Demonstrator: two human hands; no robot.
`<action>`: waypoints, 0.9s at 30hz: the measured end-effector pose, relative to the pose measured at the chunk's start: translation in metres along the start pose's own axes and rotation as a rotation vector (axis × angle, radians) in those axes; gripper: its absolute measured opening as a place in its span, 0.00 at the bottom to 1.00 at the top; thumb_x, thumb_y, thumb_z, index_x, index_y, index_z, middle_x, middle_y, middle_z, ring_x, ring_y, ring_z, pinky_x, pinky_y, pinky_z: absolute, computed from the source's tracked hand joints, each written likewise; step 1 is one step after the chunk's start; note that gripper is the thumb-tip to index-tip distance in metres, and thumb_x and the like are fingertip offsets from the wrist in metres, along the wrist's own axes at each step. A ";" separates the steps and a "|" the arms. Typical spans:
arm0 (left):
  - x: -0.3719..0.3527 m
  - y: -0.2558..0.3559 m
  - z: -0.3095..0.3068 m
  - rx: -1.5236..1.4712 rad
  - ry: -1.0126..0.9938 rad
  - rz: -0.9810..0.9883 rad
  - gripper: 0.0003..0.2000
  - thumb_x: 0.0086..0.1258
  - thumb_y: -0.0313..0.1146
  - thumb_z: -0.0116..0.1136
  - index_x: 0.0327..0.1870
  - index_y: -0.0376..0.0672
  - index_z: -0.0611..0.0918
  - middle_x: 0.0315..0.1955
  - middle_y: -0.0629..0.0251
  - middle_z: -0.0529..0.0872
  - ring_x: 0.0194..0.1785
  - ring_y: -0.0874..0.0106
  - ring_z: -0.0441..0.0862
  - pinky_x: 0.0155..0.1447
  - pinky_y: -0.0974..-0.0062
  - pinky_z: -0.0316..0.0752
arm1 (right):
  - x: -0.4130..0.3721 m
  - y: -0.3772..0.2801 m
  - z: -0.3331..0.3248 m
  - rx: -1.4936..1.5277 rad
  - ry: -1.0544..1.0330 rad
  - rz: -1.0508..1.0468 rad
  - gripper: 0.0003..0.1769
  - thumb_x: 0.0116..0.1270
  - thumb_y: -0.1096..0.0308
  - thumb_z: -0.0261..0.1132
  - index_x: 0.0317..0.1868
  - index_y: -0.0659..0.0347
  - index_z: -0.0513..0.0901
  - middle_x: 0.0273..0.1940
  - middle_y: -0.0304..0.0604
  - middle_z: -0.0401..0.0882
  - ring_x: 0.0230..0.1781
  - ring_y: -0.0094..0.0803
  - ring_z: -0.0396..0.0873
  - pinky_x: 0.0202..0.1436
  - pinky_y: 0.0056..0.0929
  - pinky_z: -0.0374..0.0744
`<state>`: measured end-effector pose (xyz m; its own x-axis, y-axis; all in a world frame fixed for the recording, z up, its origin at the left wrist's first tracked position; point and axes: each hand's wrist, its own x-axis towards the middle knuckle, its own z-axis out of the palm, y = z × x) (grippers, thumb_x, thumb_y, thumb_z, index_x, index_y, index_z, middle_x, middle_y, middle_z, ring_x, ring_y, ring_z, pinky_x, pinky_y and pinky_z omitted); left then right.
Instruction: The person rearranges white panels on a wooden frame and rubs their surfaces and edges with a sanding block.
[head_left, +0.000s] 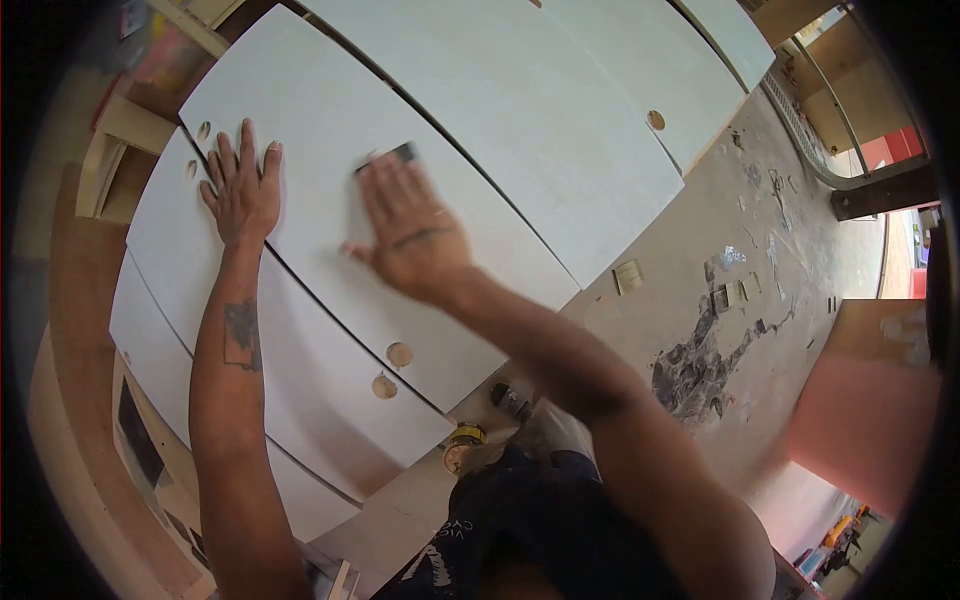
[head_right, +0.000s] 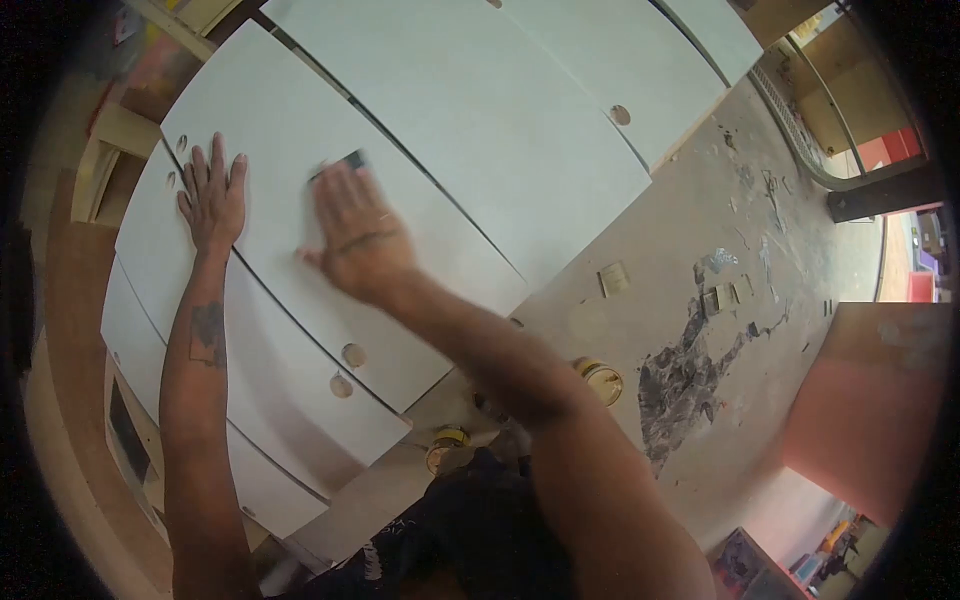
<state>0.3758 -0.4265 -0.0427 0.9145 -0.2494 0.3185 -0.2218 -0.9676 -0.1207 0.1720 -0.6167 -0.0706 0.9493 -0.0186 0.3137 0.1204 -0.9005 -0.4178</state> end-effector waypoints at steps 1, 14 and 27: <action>0.001 -0.002 0.000 -0.023 -0.003 0.002 0.37 0.84 0.69 0.36 0.89 0.68 0.55 0.89 0.57 0.51 0.90 0.51 0.46 0.88 0.37 0.39 | -0.012 -0.017 0.022 0.049 0.080 -0.092 0.51 0.81 0.34 0.51 0.84 0.73 0.58 0.85 0.59 0.58 0.88 0.50 0.52 0.91 0.48 0.48; -0.008 0.003 0.001 -0.013 0.091 0.004 0.35 0.84 0.67 0.38 0.88 0.67 0.57 0.88 0.56 0.54 0.89 0.52 0.49 0.88 0.39 0.40 | -0.211 0.048 -0.061 0.005 -0.450 -0.231 0.39 0.72 0.64 0.66 0.83 0.56 0.67 0.83 0.49 0.64 0.84 0.47 0.62 0.86 0.63 0.55; -0.010 0.000 -0.007 -0.165 0.227 0.125 0.33 0.85 0.57 0.49 0.86 0.59 0.65 0.87 0.53 0.56 0.89 0.49 0.50 0.87 0.40 0.47 | -0.245 0.069 -0.119 0.174 -0.030 0.379 0.44 0.60 0.86 0.45 0.81 0.80 0.58 0.80 0.73 0.61 0.83 0.66 0.60 0.87 0.55 0.57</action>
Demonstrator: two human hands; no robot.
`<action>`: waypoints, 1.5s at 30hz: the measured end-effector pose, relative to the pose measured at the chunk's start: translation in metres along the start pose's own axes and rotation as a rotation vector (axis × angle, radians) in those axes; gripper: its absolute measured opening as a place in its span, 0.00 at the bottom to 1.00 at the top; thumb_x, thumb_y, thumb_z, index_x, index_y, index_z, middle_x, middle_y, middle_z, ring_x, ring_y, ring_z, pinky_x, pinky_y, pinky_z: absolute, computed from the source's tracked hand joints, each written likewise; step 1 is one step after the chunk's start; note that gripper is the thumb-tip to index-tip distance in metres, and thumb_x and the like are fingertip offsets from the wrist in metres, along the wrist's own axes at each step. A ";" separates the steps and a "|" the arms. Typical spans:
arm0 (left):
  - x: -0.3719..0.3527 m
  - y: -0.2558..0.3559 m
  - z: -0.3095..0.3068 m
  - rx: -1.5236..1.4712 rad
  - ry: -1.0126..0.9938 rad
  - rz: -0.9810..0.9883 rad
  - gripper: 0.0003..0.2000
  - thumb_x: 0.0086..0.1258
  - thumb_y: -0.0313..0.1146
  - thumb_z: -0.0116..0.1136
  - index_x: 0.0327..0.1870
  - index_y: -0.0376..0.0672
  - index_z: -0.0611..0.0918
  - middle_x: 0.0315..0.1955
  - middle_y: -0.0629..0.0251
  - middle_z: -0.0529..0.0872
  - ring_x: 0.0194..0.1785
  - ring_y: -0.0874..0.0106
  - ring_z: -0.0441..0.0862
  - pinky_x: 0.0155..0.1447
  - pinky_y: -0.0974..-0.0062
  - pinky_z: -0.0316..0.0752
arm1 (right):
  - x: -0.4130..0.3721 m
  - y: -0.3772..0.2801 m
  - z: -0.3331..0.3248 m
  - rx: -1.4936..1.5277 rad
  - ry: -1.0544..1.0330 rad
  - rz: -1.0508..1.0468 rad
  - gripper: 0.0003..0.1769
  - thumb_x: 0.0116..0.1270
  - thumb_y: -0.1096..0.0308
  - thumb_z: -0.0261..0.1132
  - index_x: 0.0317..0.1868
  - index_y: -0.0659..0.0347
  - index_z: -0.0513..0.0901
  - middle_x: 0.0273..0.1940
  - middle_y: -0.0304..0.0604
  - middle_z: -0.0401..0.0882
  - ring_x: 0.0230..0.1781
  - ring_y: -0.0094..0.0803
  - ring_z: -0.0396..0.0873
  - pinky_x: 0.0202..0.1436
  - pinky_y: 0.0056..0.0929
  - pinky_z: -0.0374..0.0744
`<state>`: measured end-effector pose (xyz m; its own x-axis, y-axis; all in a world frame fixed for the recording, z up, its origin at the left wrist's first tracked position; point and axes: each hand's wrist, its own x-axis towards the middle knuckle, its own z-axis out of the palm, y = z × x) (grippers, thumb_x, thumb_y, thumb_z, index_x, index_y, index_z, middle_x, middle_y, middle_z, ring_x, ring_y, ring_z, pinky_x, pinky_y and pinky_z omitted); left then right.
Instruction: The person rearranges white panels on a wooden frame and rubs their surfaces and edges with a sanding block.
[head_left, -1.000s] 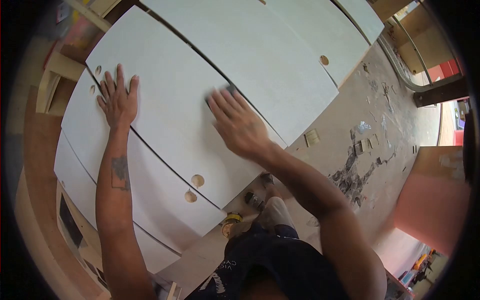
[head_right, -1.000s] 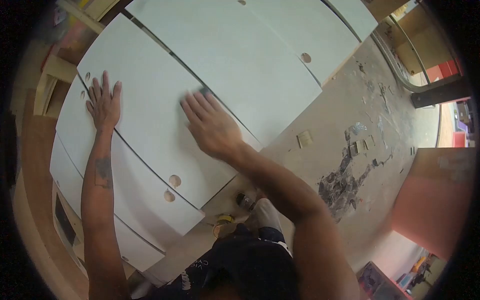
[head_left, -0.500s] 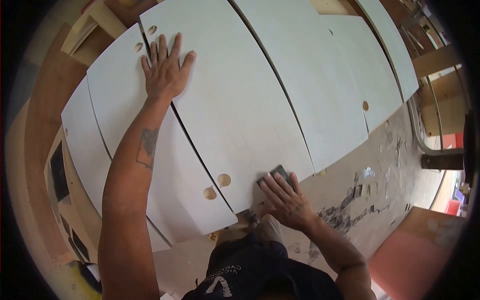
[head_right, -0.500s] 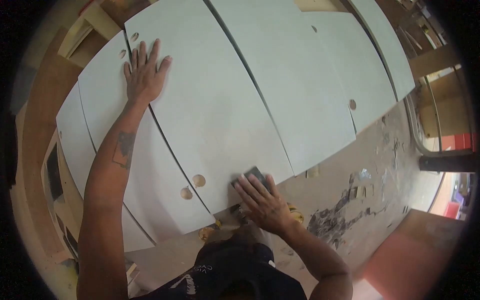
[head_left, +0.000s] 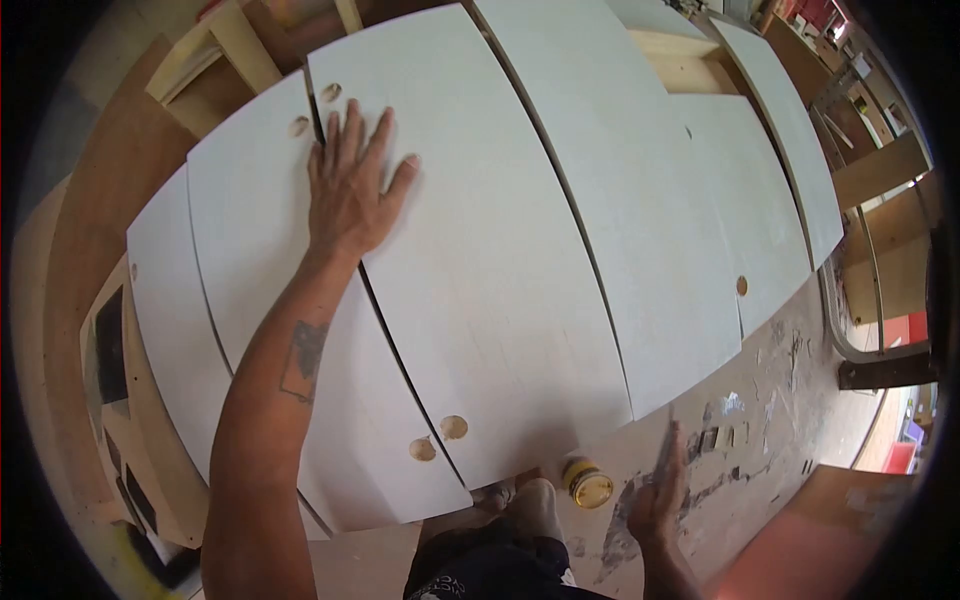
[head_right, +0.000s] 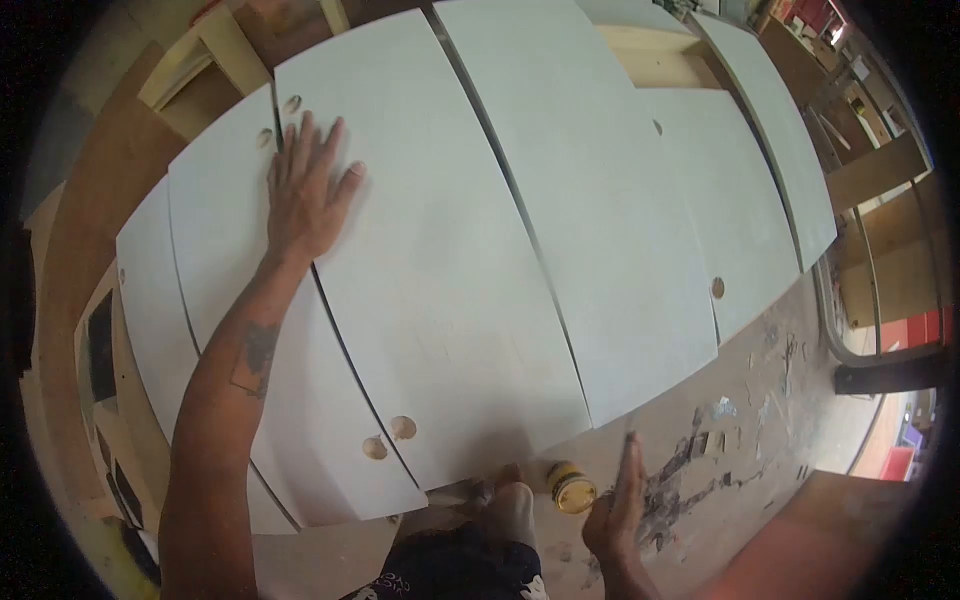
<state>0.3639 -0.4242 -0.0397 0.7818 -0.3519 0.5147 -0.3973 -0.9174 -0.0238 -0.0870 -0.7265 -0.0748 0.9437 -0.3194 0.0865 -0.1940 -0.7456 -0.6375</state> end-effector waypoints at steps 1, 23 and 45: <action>0.000 -0.001 -0.005 -0.008 -0.008 0.031 0.33 0.84 0.58 0.50 0.86 0.59 0.65 0.87 0.53 0.56 0.89 0.48 0.50 0.87 0.40 0.48 | 0.008 0.004 -0.006 -0.041 0.049 -0.031 0.43 0.60 0.86 0.45 0.81 0.80 0.58 0.80 0.73 0.61 0.83 0.66 0.60 0.87 0.56 0.58; 0.163 0.060 0.052 -0.035 -0.089 -0.208 0.28 0.88 0.52 0.40 0.84 0.54 0.68 0.85 0.52 0.62 0.87 0.52 0.56 0.87 0.44 0.44 | 0.505 -0.107 0.073 -0.345 -0.044 -0.775 0.47 0.82 0.37 0.52 0.85 0.67 0.59 0.86 0.54 0.56 0.88 0.50 0.52 0.89 0.59 0.47; 0.163 0.058 0.043 -0.054 -0.082 -0.229 0.27 0.87 0.50 0.44 0.82 0.52 0.71 0.84 0.54 0.63 0.86 0.55 0.59 0.88 0.47 0.47 | 0.640 -0.144 0.091 -0.248 0.151 -0.703 0.44 0.84 0.40 0.49 0.84 0.69 0.60 0.85 0.58 0.58 0.88 0.51 0.54 0.89 0.57 0.49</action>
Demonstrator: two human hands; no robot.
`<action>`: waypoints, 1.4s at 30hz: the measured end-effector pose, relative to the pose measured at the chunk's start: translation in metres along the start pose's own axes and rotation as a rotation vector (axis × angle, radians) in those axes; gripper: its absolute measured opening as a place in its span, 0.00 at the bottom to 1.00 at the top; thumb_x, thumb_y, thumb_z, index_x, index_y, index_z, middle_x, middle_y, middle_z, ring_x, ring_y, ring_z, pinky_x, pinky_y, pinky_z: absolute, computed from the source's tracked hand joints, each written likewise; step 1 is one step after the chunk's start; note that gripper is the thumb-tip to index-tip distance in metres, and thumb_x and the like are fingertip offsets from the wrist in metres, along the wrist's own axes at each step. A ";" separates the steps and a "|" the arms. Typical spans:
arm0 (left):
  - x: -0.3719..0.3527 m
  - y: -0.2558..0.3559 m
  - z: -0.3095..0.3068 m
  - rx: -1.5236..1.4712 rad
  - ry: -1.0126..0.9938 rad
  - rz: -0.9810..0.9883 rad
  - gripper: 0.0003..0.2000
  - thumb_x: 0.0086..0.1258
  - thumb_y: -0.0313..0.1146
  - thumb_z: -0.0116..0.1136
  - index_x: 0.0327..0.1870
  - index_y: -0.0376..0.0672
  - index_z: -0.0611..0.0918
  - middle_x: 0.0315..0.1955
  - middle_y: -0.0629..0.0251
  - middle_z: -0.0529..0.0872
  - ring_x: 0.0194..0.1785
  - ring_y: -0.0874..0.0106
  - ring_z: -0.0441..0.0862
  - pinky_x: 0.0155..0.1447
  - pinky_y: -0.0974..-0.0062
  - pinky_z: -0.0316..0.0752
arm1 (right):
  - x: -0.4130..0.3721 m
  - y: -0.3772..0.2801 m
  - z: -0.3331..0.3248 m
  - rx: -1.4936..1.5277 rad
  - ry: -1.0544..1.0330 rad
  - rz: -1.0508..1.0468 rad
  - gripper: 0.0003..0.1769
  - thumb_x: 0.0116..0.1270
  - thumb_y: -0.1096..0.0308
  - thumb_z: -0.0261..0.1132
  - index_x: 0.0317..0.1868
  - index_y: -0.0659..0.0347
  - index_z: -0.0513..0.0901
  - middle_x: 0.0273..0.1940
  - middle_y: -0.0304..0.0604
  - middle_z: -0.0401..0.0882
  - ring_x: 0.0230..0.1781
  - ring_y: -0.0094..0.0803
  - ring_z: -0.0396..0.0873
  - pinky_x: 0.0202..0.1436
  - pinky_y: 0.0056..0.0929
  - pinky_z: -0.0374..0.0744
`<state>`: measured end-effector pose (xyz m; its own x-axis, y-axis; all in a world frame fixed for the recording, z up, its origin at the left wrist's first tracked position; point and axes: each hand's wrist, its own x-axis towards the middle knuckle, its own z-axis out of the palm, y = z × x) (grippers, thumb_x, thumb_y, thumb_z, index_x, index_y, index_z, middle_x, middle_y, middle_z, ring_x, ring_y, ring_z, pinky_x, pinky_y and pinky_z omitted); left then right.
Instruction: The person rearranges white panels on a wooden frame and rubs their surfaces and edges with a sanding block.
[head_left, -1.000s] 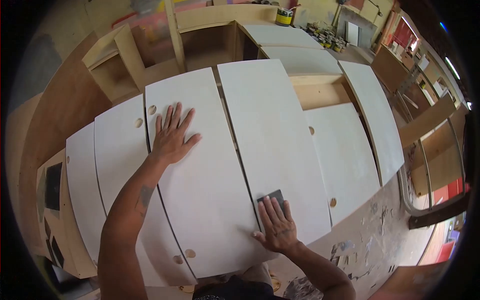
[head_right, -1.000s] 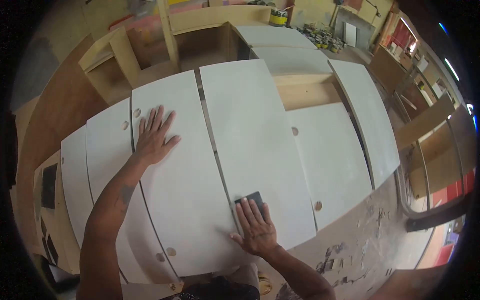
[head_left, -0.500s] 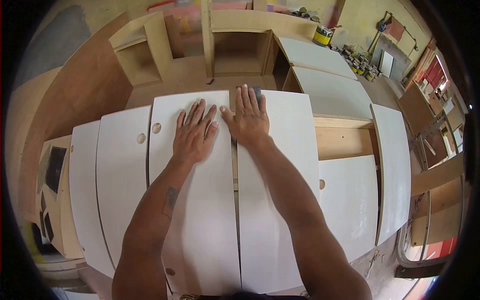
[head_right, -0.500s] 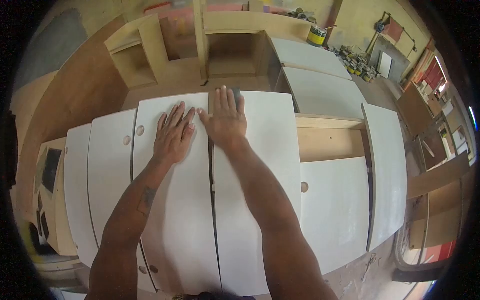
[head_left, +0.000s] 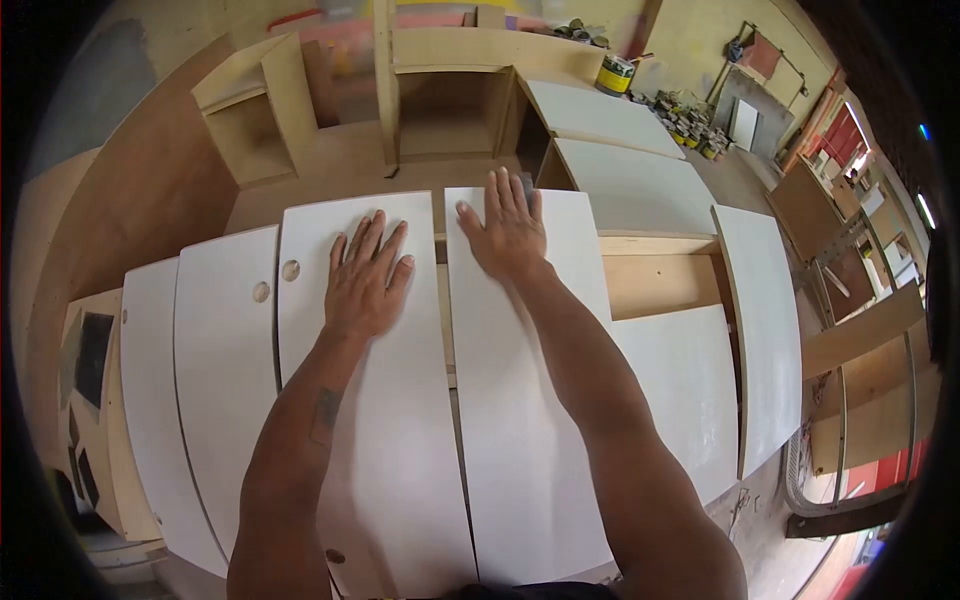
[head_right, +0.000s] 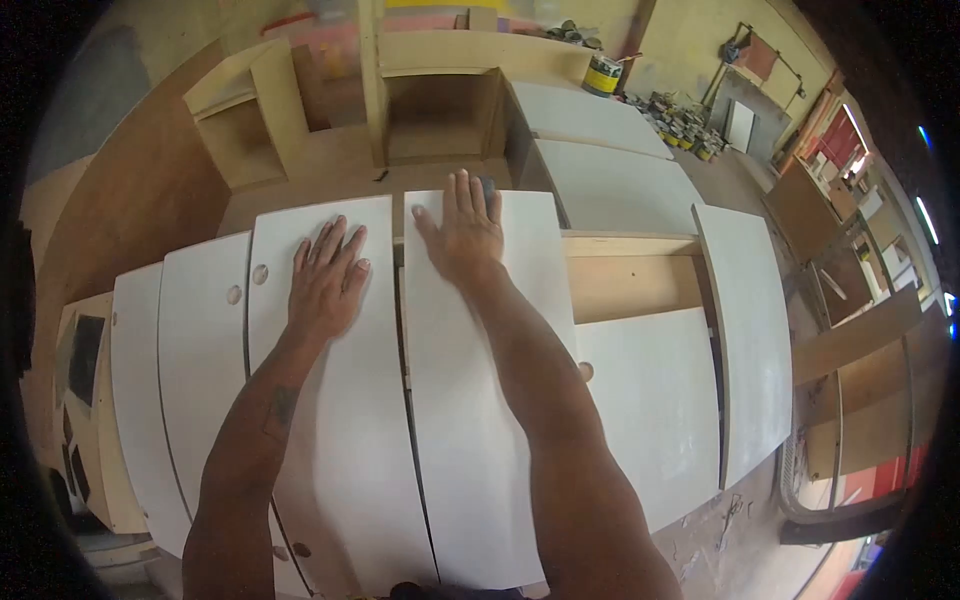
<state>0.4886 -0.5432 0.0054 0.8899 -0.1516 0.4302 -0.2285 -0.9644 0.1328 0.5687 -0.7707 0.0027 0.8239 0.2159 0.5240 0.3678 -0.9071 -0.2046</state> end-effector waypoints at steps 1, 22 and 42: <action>-0.002 -0.001 0.000 -0.001 -0.004 0.005 0.27 0.87 0.50 0.44 0.82 0.52 0.71 0.84 0.54 0.63 0.86 0.55 0.59 0.88 0.47 0.47 | 0.000 0.002 0.005 -0.022 0.017 -0.005 0.44 0.84 0.40 0.49 0.84 0.69 0.60 0.85 0.58 0.58 0.87 0.51 0.54 0.89 0.57 0.49; -0.002 0.009 0.002 0.033 0.023 -0.034 0.29 0.86 0.52 0.49 0.82 0.53 0.70 0.83 0.55 0.66 0.87 0.56 0.58 0.88 0.47 0.47 | -0.152 0.004 -0.069 -0.079 -0.223 0.112 0.52 0.81 0.32 0.50 0.85 0.71 0.56 0.87 0.60 0.52 0.89 0.52 0.49 0.88 0.63 0.45; -0.001 0.009 0.001 0.068 -0.012 -0.019 0.32 0.86 0.57 0.45 0.84 0.52 0.68 0.85 0.56 0.62 0.87 0.56 0.57 0.88 0.46 0.46 | -0.225 0.034 -0.100 -0.088 -0.252 0.110 0.50 0.77 0.42 0.63 0.86 0.67 0.56 0.85 0.61 0.56 0.87 0.57 0.54 0.86 0.69 0.48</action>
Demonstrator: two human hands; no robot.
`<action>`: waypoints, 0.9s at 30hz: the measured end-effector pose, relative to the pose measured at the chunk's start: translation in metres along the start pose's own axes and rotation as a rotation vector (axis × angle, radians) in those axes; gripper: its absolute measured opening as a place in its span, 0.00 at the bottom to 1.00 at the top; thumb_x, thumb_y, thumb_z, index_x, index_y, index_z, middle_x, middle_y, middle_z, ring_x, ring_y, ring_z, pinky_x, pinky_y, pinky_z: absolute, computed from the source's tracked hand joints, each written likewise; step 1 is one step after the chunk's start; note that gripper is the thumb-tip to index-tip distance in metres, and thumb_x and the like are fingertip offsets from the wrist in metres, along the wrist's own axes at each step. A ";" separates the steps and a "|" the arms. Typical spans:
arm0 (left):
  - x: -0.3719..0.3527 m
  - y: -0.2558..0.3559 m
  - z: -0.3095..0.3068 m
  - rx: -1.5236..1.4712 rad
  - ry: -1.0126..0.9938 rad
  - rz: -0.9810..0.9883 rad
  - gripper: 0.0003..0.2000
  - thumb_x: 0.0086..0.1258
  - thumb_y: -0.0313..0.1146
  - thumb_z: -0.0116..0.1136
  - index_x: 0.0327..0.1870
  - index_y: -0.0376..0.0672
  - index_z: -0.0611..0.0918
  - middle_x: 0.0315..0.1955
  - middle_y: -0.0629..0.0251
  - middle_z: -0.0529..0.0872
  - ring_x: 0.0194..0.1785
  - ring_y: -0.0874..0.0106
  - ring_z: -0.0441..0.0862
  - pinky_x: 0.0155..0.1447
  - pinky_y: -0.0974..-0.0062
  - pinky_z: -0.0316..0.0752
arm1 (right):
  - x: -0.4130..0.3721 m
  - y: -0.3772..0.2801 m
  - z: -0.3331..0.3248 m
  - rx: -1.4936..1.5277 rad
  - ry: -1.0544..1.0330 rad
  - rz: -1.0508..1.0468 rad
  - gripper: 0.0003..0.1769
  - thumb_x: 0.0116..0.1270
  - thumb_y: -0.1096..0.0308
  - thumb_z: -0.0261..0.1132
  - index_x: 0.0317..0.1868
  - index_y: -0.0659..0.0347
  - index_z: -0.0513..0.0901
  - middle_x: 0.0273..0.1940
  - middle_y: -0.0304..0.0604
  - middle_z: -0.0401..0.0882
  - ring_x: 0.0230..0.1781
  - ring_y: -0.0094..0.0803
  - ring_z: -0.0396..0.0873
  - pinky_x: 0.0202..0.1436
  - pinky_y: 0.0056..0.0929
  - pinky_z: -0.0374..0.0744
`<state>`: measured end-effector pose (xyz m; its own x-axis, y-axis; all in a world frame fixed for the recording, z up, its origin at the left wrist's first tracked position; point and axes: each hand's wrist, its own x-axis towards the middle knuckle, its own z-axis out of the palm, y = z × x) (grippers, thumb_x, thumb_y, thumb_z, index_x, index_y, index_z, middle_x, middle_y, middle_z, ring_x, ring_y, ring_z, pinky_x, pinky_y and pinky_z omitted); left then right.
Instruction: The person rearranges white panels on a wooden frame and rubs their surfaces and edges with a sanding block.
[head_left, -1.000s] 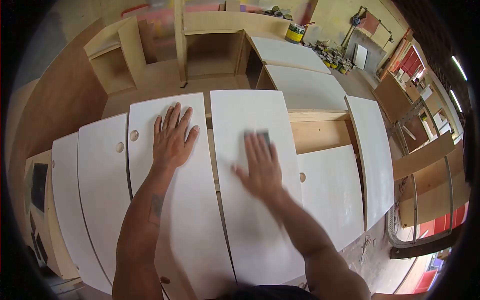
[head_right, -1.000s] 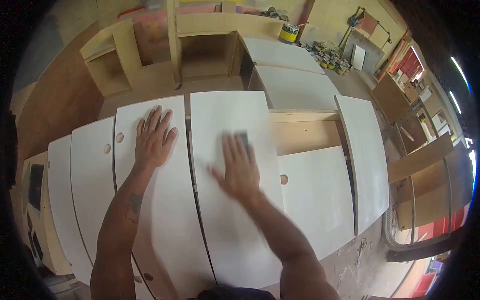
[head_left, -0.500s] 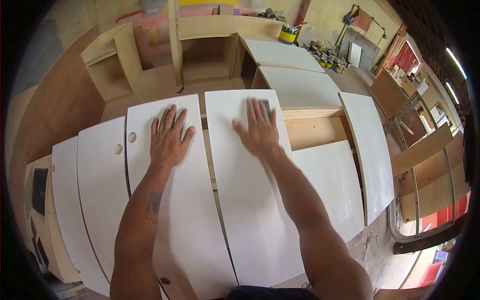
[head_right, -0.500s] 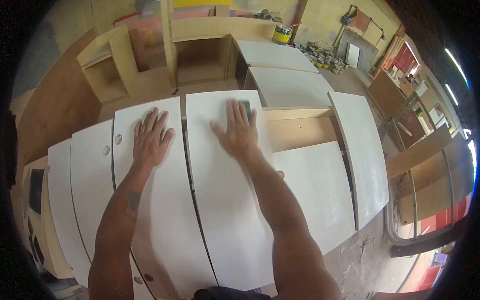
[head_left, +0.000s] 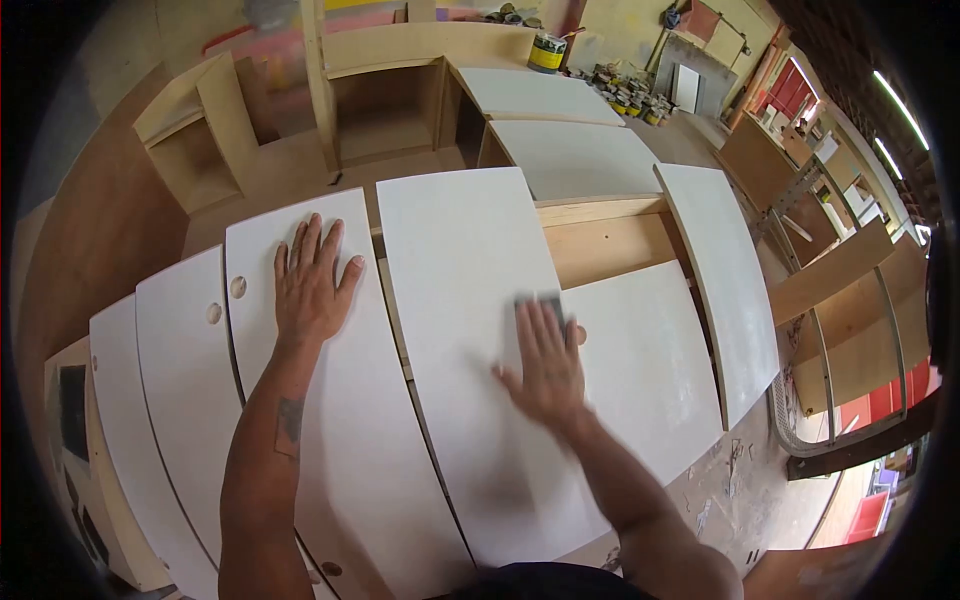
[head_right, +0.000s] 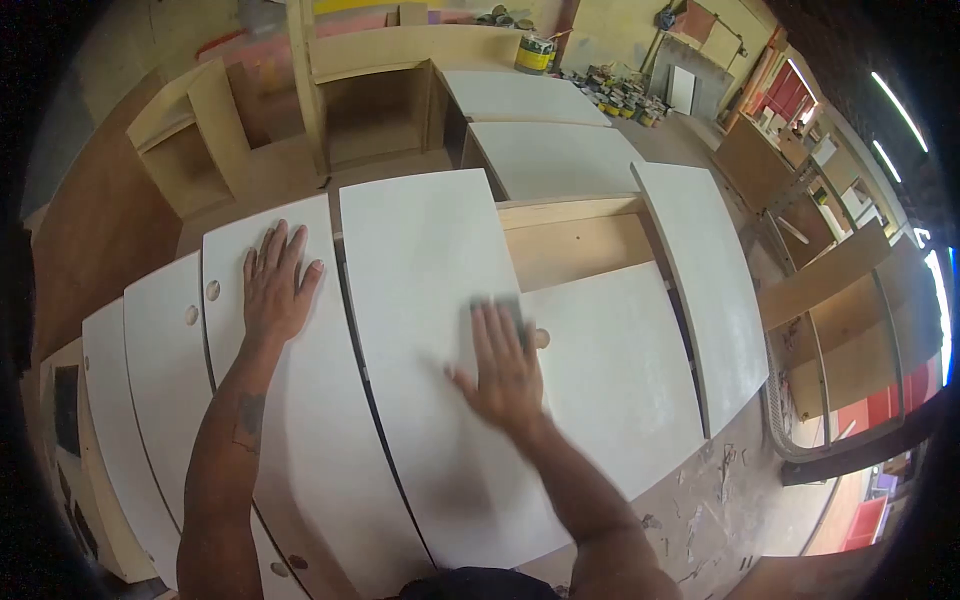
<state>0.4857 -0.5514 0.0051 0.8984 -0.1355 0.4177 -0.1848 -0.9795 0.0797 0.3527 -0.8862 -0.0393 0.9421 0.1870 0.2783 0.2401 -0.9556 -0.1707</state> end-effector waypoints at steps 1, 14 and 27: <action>0.001 0.000 0.000 -0.002 0.001 -0.002 0.31 0.86 0.57 0.46 0.84 0.52 0.68 0.85 0.56 0.62 0.87 0.56 0.57 0.88 0.46 0.47 | 0.042 0.011 0.003 -0.007 0.074 -0.028 0.49 0.77 0.43 0.63 0.85 0.67 0.57 0.85 0.61 0.57 0.87 0.57 0.55 0.86 0.68 0.49; 0.001 -0.008 0.010 0.046 0.030 0.021 0.30 0.87 0.56 0.45 0.84 0.56 0.68 0.85 0.60 0.62 0.87 0.59 0.57 0.88 0.50 0.47 | -0.021 0.015 -0.004 -0.013 0.041 -0.075 0.52 0.75 0.40 0.64 0.84 0.70 0.57 0.85 0.62 0.56 0.86 0.60 0.54 0.84 0.67 0.56; 0.004 -0.008 0.011 0.039 0.054 0.010 0.32 0.84 0.59 0.47 0.82 0.53 0.71 0.84 0.57 0.65 0.87 0.59 0.59 0.89 0.50 0.47 | 0.096 0.017 0.013 -0.065 0.127 -0.072 0.50 0.78 0.40 0.61 0.85 0.70 0.57 0.86 0.61 0.55 0.87 0.56 0.54 0.88 0.59 0.50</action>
<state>0.4950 -0.5459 -0.0039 0.8735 -0.1377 0.4669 -0.1769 -0.9834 0.0408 0.4507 -0.8819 -0.0273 0.8845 0.2295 0.4061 0.2870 -0.9541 -0.0858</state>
